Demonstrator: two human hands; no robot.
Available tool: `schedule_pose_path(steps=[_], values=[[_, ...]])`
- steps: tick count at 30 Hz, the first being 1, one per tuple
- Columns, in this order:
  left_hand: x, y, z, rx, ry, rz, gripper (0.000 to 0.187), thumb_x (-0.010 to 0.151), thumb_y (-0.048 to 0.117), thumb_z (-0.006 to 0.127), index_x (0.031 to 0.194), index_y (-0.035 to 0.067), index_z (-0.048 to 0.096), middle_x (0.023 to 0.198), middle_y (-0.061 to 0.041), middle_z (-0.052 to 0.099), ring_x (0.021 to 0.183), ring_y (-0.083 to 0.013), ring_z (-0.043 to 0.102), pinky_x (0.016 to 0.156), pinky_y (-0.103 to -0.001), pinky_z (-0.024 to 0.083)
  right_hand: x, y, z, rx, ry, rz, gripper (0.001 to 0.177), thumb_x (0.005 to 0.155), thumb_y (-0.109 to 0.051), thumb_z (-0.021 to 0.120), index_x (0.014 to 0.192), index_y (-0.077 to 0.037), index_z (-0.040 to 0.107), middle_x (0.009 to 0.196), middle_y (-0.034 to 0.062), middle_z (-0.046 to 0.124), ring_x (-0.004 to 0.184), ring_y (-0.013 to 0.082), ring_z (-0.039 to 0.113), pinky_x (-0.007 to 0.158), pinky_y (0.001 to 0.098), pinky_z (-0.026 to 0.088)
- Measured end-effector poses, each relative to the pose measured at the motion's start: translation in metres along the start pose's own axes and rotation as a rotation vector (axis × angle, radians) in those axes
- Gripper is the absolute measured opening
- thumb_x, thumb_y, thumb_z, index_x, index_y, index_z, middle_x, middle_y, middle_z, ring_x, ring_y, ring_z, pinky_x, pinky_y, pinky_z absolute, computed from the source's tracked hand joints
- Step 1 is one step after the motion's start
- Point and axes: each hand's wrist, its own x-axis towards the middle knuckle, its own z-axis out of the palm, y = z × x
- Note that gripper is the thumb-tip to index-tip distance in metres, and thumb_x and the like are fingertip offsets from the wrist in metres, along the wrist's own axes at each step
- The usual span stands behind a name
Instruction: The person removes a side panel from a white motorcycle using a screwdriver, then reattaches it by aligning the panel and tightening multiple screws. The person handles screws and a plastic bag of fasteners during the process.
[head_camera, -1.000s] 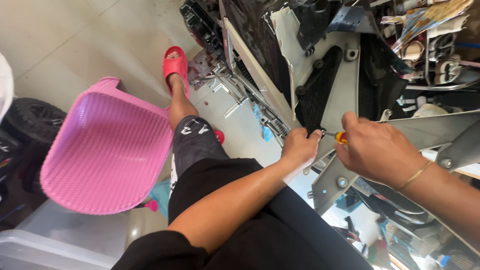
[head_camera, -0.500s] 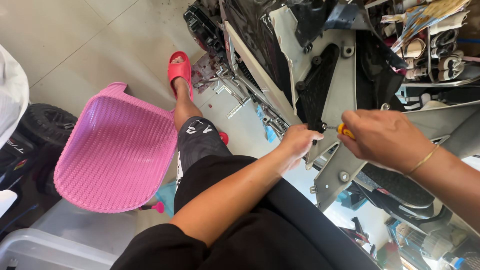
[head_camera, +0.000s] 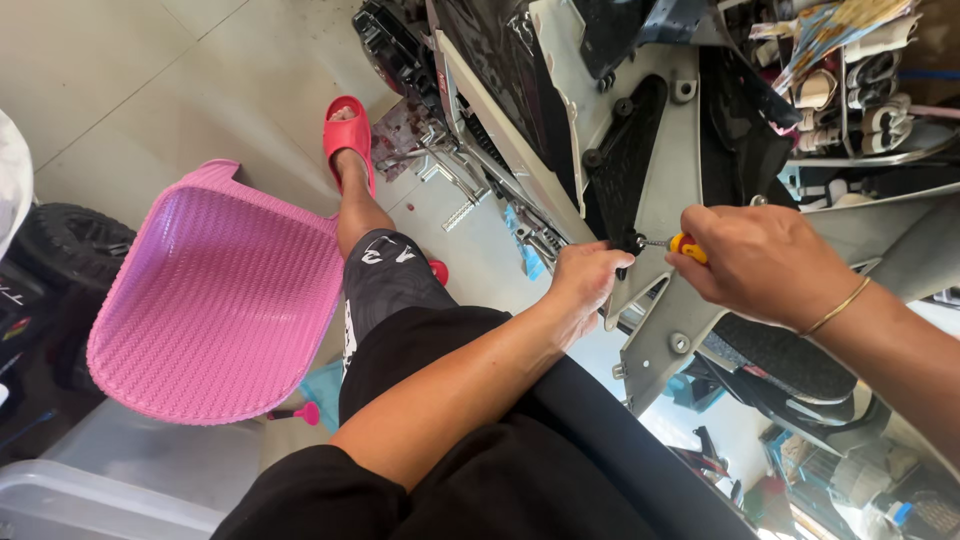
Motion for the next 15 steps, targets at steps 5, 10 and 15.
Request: schedule_pose_path(steps=[5, 10, 15], values=[[0.002, -0.003, -0.003, 0.060, 0.022, 0.003, 0.024, 0.083, 0.013, 0.071, 0.103, -0.002, 0.071, 0.086, -0.011, 0.065, 0.077, -0.0186, 0.060, 0.068, -0.039, 0.051, 0.005, -0.009, 0.006, 0.050, -0.168, 0.377, 0.039, 0.087, -0.044, 0.070, 0.090, -0.005, 0.070, 0.073, 0.0184, 0.073, 0.077, 0.0393, 0.072, 0.075, 0.0495, 0.056], [0.011, -0.012, -0.004, 0.009, -0.070, 0.104, 0.021, 0.083, 0.008, 0.071, 0.098, -0.007, 0.070, 0.082, -0.010, 0.063, 0.072, -0.0200, 0.057, 0.063, -0.037, 0.048, 0.006, -0.012, 0.009, 0.115, -0.132, 0.481, 0.043, 0.088, -0.045, 0.071, 0.089, -0.002, 0.073, 0.077, 0.0235, 0.073, 0.079, 0.0428, 0.071, 0.078, 0.0503, 0.056], [0.015, -0.012, -0.009, 0.024, -0.080, 0.067, 0.018, 0.082, 0.008, 0.068, 0.099, 0.003, 0.072, 0.080, -0.003, 0.067, 0.070, -0.0128, 0.058, 0.064, -0.030, 0.047, 0.009, -0.007, -0.001, 0.039, -0.178, 0.359, 0.041, 0.086, -0.042, 0.072, 0.098, -0.003, 0.068, 0.077, 0.0211, 0.072, 0.079, 0.0413, 0.072, 0.076, 0.0490, 0.057]])
